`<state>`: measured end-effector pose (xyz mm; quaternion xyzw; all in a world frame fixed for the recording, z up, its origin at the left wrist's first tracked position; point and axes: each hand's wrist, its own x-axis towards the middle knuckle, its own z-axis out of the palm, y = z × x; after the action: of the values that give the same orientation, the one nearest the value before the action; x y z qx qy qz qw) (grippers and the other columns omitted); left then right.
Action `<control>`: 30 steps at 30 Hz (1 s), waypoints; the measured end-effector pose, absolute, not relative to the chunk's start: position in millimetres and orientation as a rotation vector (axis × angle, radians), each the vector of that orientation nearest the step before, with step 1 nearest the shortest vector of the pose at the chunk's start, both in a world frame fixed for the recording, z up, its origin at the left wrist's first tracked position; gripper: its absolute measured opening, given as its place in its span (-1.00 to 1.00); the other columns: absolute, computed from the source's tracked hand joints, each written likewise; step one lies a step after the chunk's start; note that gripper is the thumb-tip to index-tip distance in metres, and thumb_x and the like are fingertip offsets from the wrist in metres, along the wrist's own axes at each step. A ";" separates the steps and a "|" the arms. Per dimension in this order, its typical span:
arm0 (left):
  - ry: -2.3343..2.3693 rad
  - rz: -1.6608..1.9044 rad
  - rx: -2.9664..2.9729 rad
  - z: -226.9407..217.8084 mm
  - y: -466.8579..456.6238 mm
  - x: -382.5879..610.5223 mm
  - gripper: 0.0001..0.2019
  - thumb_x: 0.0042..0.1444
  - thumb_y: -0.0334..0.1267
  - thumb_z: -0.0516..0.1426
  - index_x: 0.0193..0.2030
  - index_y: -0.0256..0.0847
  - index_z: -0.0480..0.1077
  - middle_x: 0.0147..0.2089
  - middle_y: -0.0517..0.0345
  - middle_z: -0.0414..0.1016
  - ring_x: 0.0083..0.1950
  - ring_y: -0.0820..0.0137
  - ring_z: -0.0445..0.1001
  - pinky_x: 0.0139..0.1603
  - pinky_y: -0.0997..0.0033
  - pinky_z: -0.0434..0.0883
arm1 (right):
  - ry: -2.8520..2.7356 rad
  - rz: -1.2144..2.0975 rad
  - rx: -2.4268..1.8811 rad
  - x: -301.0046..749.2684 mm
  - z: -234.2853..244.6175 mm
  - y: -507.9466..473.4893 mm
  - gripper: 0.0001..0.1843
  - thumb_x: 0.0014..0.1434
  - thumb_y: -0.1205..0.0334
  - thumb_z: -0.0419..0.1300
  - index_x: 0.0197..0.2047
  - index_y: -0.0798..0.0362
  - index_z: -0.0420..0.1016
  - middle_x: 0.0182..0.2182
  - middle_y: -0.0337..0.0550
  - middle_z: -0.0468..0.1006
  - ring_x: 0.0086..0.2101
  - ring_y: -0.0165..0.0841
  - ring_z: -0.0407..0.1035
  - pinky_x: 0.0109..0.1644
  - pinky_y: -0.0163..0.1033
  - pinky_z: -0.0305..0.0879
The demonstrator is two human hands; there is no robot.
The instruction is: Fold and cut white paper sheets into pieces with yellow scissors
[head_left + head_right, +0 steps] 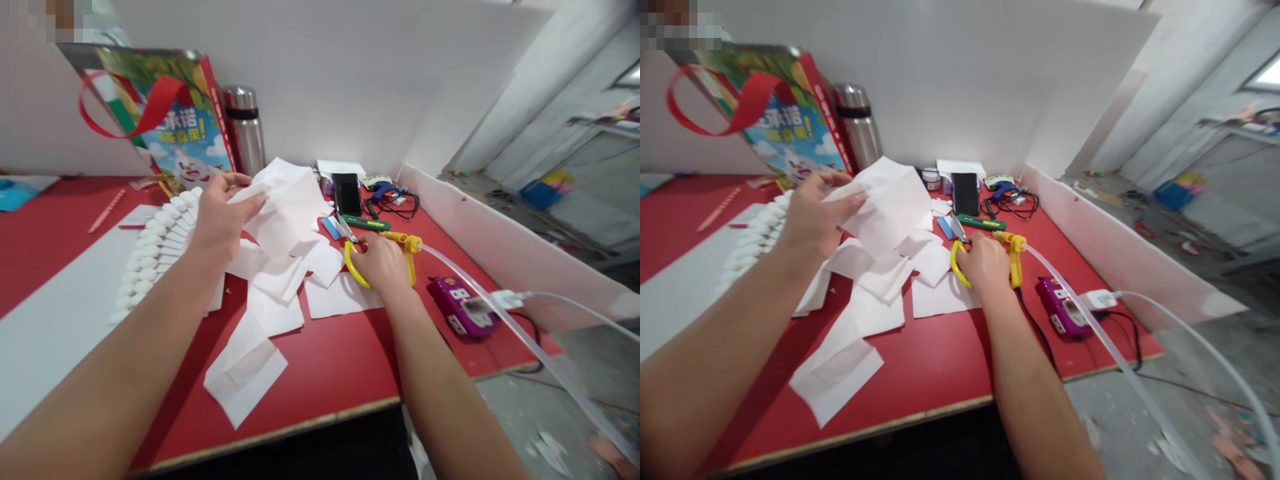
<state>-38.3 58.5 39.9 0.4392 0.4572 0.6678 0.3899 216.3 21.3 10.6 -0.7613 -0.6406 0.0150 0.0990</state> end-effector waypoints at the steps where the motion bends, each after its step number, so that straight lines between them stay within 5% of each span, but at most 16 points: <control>1: 1.060 1.725 0.968 39.9 50.0 -38.8 -0.60 -0.18 -0.46 0.40 -0.21 -0.16 0.38 -0.29 0.27 0.54 -0.27 0.40 0.50 -0.24 0.38 0.49 | -1.929 0.065 -2.269 215.8 11.3 20.4 -0.65 0.25 0.08 0.12 -0.03 0.06 0.58 -0.16 0.12 0.68 -0.09 0.03 0.56 -0.15 -0.09 0.37; 7: 0.924 1.558 0.623 25.4 19.4 -43.3 -0.56 -0.20 -0.52 0.40 -0.13 -0.21 0.48 -0.19 0.16 0.63 -0.23 0.39 0.59 -0.21 0.42 0.58 | -2.121 0.025 -2.295 206.4 19.5 9.1 -0.66 0.25 0.10 0.13 -0.03 0.10 0.55 -0.15 0.16 0.66 -0.11 0.00 0.57 -0.20 -0.12 0.36; 12: 0.913 1.470 0.686 9.0 10.7 -38.7 -0.55 -0.18 -0.52 0.40 -0.09 -0.17 0.50 -0.09 0.15 0.63 -0.23 0.39 0.61 -0.22 0.42 0.59 | -2.174 -0.028 -2.288 201.9 25.2 2.0 -0.75 0.25 0.11 0.16 -0.16 0.06 0.59 -0.22 0.09 0.67 -0.14 -0.04 0.57 -0.23 -0.16 0.33; 16: 0.878 1.460 0.609 6.5 7.0 -30.1 -0.49 -0.16 -0.56 0.37 -0.02 -0.14 0.49 -0.04 0.16 0.62 -0.20 0.38 0.62 -0.19 0.39 0.61 | -2.034 -0.043 -2.133 202.8 25.3 3.8 -0.62 0.31 0.00 0.14 -0.35 0.11 0.58 -0.28 0.12 0.65 -0.20 -0.06 0.55 -0.20 -0.12 0.34; 22: 0.738 1.419 0.556 1.8 2.3 -15.2 -0.46 -0.05 -0.54 0.32 0.10 -0.08 0.47 -0.02 0.15 0.65 0.09 0.30 0.60 0.12 0.32 0.56 | -1.315 1.199 -1.303 192.0 18.6 11.4 -0.40 0.21 -0.37 0.16 -0.17 0.06 0.55 -0.22 0.03 0.68 -0.23 -0.22 0.58 -0.14 -0.15 0.50; 26: 0.713 1.325 0.583 -1.1 0.0 -11.4 -0.41 -0.08 -0.51 0.35 0.13 -0.06 0.46 0.01 0.16 0.65 0.14 0.26 0.58 0.16 0.28 0.55 | -1.100 1.540 -1.026 184.3 14.9 12.4 -0.48 -0.09 -0.11 0.51 -0.15 0.02 0.56 -0.17 -0.06 0.70 -0.21 -0.26 0.58 -0.12 -0.19 0.52; 30: 0.664 1.224 0.536 -0.9 2.4 -22.1 -0.67 0.05 -0.27 0.36 -0.01 -0.19 0.54 0.04 0.05 0.64 0.02 0.26 0.62 -0.04 0.34 0.62 | -0.966 1.475 -1.045 189.6 17.4 11.4 -0.55 -0.24 0.17 0.57 -0.23 0.03 0.61 -0.26 -0.14 0.72 -0.33 -0.26 0.58 -0.28 -0.20 0.52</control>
<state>-22.1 2.4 -0.9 0.2440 0.3020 0.5567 0.7345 189.6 11.4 17.4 -0.4358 -0.4029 0.6148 0.5193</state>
